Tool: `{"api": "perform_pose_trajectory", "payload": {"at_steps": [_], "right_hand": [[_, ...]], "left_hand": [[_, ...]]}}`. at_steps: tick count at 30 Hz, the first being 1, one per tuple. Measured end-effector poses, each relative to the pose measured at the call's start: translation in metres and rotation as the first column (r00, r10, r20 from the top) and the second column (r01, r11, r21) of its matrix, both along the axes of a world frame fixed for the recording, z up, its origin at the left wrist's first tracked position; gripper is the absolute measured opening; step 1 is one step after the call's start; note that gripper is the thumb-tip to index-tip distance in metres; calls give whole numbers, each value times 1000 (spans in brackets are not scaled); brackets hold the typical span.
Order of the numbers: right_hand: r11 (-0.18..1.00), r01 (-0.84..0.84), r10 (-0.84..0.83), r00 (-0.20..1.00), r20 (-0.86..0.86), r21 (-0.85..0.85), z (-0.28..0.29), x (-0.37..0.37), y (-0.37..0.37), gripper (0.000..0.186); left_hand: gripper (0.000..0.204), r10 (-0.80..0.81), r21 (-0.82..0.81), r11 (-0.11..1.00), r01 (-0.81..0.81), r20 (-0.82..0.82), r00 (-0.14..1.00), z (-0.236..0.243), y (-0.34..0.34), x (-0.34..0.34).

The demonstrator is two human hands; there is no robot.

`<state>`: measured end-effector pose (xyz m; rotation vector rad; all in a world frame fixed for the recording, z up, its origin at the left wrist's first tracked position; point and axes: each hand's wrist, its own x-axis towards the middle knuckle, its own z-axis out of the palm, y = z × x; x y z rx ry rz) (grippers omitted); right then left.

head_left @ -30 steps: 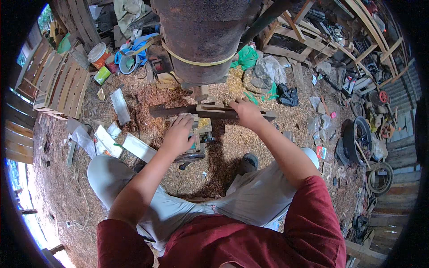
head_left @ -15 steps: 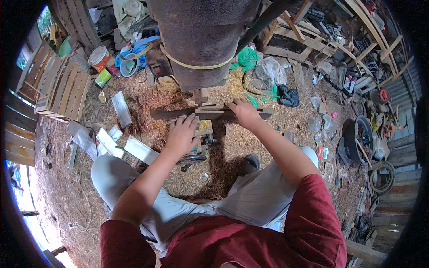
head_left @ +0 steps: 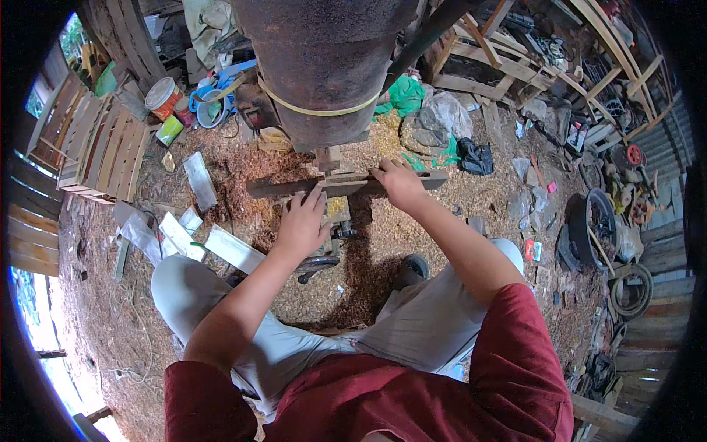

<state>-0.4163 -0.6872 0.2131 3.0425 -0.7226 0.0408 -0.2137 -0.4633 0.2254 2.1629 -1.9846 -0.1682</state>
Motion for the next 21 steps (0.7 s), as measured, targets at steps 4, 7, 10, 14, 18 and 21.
{"api": "perform_pose_trajectory", "payload": {"at_steps": [4,7,10,14,18,21], "right_hand": [[999,-20,20,1000,5,-30,4,2,1,48],[999,-24,23,1000,-10,-32,5,2,2,48],[1000,-8,8,1000,-15,-13,4,0,2,50],[1000,4,-3,999,-32,10,4,3,0,53],[995,15,-9,998,-57,100,14,7,-3,55],[989,-6,9,1000,-22,149,18,5,-6,54]], "left_hand": [[70,12,16,1000,-12,-43,999,-9,1,4],[70,5,2,1000,-5,-40,999,-11,1,4],[67,-6,4,1000,6,-51,999,-3,1,1],[67,2,-9,1000,-2,-99,995,-8,2,6],[66,-16,-60,998,8,-125,992,-3,1,11],[65,-22,-23,1000,20,-103,994,-1,2,10]]}}
